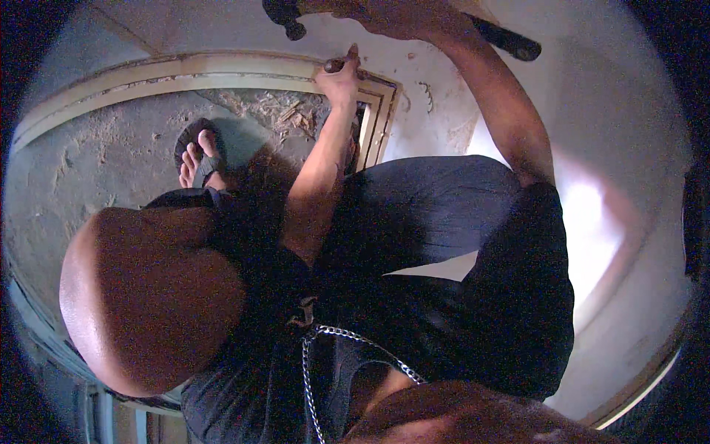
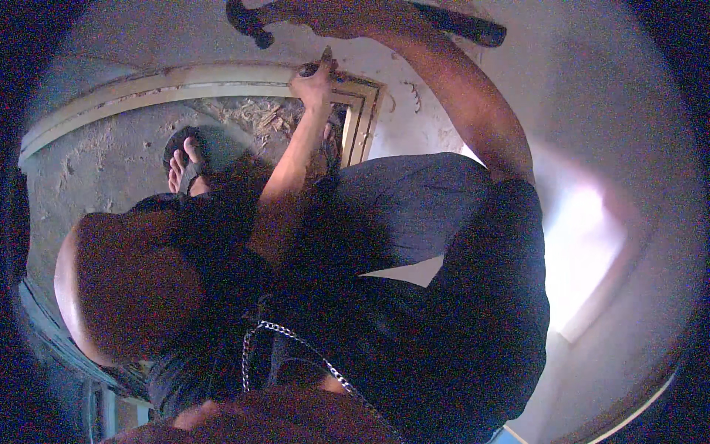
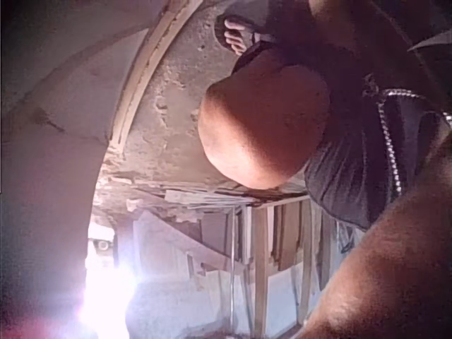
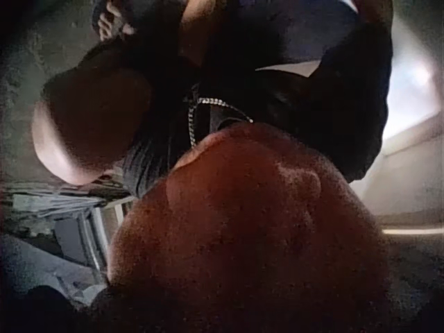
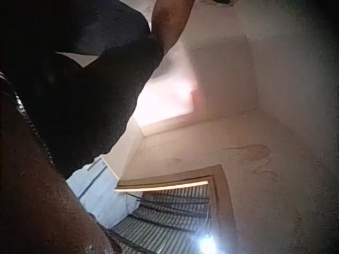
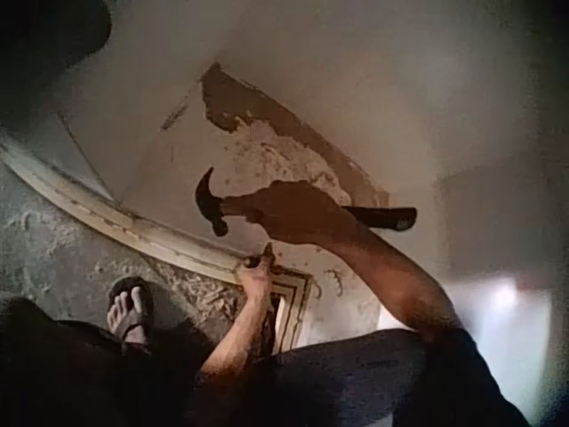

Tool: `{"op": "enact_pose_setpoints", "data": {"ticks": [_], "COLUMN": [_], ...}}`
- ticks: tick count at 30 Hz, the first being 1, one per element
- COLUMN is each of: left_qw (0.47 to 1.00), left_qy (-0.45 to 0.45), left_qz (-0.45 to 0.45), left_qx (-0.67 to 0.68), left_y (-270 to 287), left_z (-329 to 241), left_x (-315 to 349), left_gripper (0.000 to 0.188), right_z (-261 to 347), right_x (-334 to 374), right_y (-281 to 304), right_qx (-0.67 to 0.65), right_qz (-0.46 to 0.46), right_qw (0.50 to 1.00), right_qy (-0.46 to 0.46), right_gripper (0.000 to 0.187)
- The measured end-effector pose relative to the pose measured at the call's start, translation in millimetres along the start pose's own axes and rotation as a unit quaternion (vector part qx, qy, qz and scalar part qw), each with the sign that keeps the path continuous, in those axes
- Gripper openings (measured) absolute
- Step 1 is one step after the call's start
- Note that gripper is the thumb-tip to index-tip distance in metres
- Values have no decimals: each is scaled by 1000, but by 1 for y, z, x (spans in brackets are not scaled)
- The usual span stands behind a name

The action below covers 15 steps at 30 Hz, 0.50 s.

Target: The person uses a hammer and a chisel to pry and strike the wooden trim around a doorway. The person works around the top edge of the frame to loosen and remove the wooden pieces.

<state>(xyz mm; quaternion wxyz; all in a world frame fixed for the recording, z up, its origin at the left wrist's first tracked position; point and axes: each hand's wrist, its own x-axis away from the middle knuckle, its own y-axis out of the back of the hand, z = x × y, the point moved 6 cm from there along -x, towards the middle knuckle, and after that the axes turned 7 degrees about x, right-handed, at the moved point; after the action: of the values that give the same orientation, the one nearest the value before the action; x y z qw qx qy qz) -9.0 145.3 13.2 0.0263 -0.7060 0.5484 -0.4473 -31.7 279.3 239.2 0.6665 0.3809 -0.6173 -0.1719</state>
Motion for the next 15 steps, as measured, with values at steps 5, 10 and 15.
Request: {"op": "enact_pose_setpoints", "data": {"ticks": [5, 10, 15], "left_qw": [989, 966, 981], "left_qy": [-60, -125, -106], "left_qz": [82, 127, 148], "left_qx": [-108, -186, -69], "left_y": [-9, -40, -47], "left_z": [17, -21, -72], "left_x": [-26, -14, -20], "left_gripper": [30, 42, 42], "right_z": [20, 11, -14], "right_x": [10, 21, 33], "right_y": [30, 38, 32], "right_qx": [-8, 11, 12], "right_qz": [10, -41, -135], "right_qw": [1000, 999, 989], "right_qy": [-8, 4, 58], "right_gripper": [40, 40, 38]}}
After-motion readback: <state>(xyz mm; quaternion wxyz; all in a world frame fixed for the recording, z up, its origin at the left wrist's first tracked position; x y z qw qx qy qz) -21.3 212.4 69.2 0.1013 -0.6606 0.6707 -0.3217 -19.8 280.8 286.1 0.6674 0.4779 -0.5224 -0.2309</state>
